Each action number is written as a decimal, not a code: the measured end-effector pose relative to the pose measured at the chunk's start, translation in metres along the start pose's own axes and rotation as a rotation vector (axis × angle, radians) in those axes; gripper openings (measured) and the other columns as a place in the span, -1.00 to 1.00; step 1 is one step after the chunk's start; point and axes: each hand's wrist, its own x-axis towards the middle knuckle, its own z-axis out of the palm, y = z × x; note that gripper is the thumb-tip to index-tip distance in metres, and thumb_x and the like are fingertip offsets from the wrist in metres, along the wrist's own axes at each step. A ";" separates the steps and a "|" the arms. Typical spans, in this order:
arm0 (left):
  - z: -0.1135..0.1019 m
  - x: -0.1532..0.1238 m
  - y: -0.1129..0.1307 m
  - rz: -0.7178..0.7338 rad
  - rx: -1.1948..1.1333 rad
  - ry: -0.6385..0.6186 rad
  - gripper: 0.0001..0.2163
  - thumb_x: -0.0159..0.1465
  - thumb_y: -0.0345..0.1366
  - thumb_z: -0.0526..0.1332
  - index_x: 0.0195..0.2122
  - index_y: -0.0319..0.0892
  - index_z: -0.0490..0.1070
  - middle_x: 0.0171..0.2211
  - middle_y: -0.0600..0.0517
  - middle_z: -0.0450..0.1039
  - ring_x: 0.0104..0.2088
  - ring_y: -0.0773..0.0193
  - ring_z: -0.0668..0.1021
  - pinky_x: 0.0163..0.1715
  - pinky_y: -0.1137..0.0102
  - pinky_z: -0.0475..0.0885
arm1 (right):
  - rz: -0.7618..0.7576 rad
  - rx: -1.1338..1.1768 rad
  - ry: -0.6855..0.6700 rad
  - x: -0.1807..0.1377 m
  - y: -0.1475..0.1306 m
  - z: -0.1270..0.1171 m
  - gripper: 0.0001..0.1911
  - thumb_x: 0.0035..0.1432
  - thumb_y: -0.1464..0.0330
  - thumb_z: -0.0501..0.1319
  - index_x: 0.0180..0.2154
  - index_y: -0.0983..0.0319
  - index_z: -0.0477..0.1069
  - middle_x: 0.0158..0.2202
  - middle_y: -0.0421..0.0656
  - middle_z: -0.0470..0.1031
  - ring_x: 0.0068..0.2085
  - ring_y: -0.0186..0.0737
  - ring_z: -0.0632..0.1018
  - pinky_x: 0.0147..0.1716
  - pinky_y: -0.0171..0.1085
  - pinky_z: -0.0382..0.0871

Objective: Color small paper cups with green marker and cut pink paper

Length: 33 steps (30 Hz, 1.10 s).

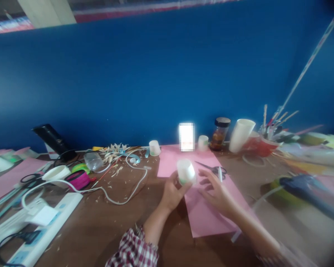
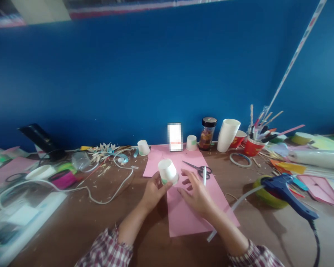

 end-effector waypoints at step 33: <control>-0.006 0.008 -0.019 -0.058 0.081 0.197 -0.50 0.02 -0.21 0.37 -0.02 -0.24 0.34 -0.21 -0.13 0.47 -0.30 0.22 0.51 -0.33 0.36 0.43 | 0.015 -0.086 -0.063 0.056 -0.026 0.009 -0.57 0.12 0.22 0.21 0.02 0.20 0.31 -0.08 -0.04 0.48 -0.17 -0.11 0.54 -0.29 -0.15 0.51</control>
